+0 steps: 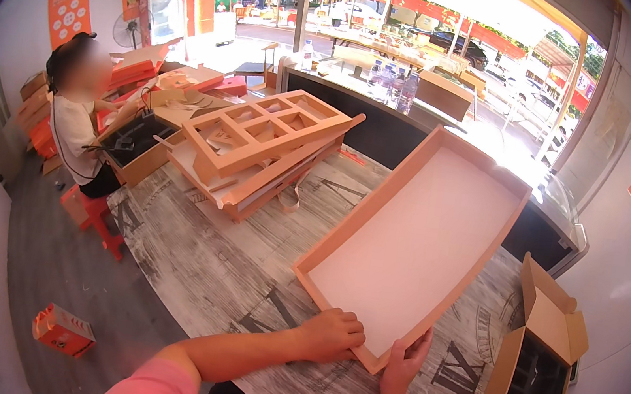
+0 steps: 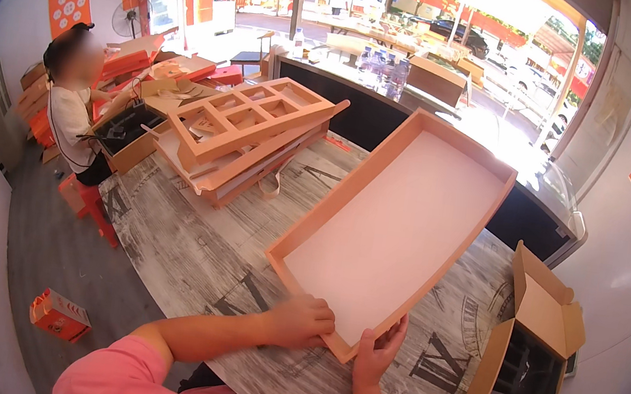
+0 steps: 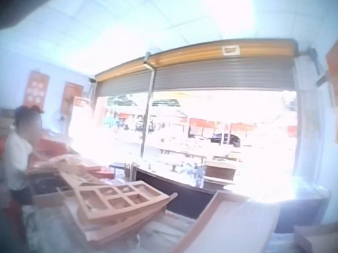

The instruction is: The person assembles a flat-packed cardboard box by folding and tucking its flaps into place. They then place a smaller pre-folded box with a red label into a compartment of a larger tray and continue folding the tray's side flaps.

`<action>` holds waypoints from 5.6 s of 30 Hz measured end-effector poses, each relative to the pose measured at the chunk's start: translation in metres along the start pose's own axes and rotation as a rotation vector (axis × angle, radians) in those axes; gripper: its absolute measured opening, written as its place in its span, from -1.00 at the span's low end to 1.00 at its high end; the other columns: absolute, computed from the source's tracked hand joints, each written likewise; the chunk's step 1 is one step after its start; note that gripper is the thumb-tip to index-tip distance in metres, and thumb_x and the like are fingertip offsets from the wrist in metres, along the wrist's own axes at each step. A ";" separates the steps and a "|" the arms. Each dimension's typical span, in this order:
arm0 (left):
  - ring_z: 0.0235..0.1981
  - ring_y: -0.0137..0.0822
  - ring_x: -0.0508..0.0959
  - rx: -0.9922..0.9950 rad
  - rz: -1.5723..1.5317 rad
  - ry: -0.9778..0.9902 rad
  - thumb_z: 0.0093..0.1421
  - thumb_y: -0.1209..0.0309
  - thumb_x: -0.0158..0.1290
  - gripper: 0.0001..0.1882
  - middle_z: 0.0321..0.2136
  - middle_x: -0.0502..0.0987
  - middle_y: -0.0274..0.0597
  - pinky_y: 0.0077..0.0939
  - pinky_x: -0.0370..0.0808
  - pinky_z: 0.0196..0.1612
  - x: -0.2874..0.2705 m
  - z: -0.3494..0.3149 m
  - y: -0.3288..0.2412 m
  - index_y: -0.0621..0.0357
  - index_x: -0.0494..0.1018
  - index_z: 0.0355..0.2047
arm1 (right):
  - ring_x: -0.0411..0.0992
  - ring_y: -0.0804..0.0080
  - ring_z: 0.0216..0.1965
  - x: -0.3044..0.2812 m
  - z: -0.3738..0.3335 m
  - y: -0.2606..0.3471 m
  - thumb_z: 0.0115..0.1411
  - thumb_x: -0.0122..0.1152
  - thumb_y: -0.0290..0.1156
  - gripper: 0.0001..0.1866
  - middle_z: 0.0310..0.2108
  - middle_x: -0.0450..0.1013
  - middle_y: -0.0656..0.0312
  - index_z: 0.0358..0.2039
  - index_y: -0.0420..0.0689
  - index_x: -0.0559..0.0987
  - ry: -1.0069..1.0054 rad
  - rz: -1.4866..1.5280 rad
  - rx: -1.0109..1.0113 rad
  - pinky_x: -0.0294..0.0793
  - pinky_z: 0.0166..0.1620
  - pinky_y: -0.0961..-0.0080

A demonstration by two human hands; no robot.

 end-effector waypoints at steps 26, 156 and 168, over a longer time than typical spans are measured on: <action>-0.22 0.01 0.54 -0.169 0.082 -0.201 0.08 0.07 0.36 -0.63 -0.34 0.51 -0.14 -0.06 0.45 -0.12 -0.029 -0.014 0.030 0.08 0.51 -0.44 | 0.29 0.04 0.42 0.009 -0.021 0.004 0.08 0.61 -0.38 0.30 0.49 0.13 -0.19 0.58 -0.34 -0.16 0.211 -0.169 -0.189 0.35 0.41 0.15; -0.09 -0.12 0.65 -0.056 0.009 -0.196 -0.03 -0.19 0.46 -0.43 -0.28 0.67 -0.28 0.26 0.26 0.45 -0.057 -0.001 0.020 0.03 0.61 -0.33 | 0.63 0.25 0.03 0.003 0.006 -0.013 0.41 0.30 -0.52 0.01 0.30 0.36 -0.14 0.62 -0.17 -0.19 0.142 -0.166 0.177 0.71 0.04 0.36; 0.06 -0.14 0.59 -0.050 -0.045 0.004 0.12 0.21 0.40 -0.66 -0.25 0.61 -0.32 0.30 0.20 0.48 -0.061 -0.028 0.063 0.00 0.44 -0.54 | 0.54 0.48 -0.09 -0.015 0.015 0.014 0.35 0.23 -0.63 -0.38 0.10 0.46 0.13 0.40 -0.22 0.34 0.103 -0.218 0.094 0.63 -0.05 0.56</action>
Point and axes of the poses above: each hand's wrist, its own z-axis towards the middle knuckle, its own x-axis out of the palm, y = z × x, the point moved 3 cm from there along z, towards the middle knuckle
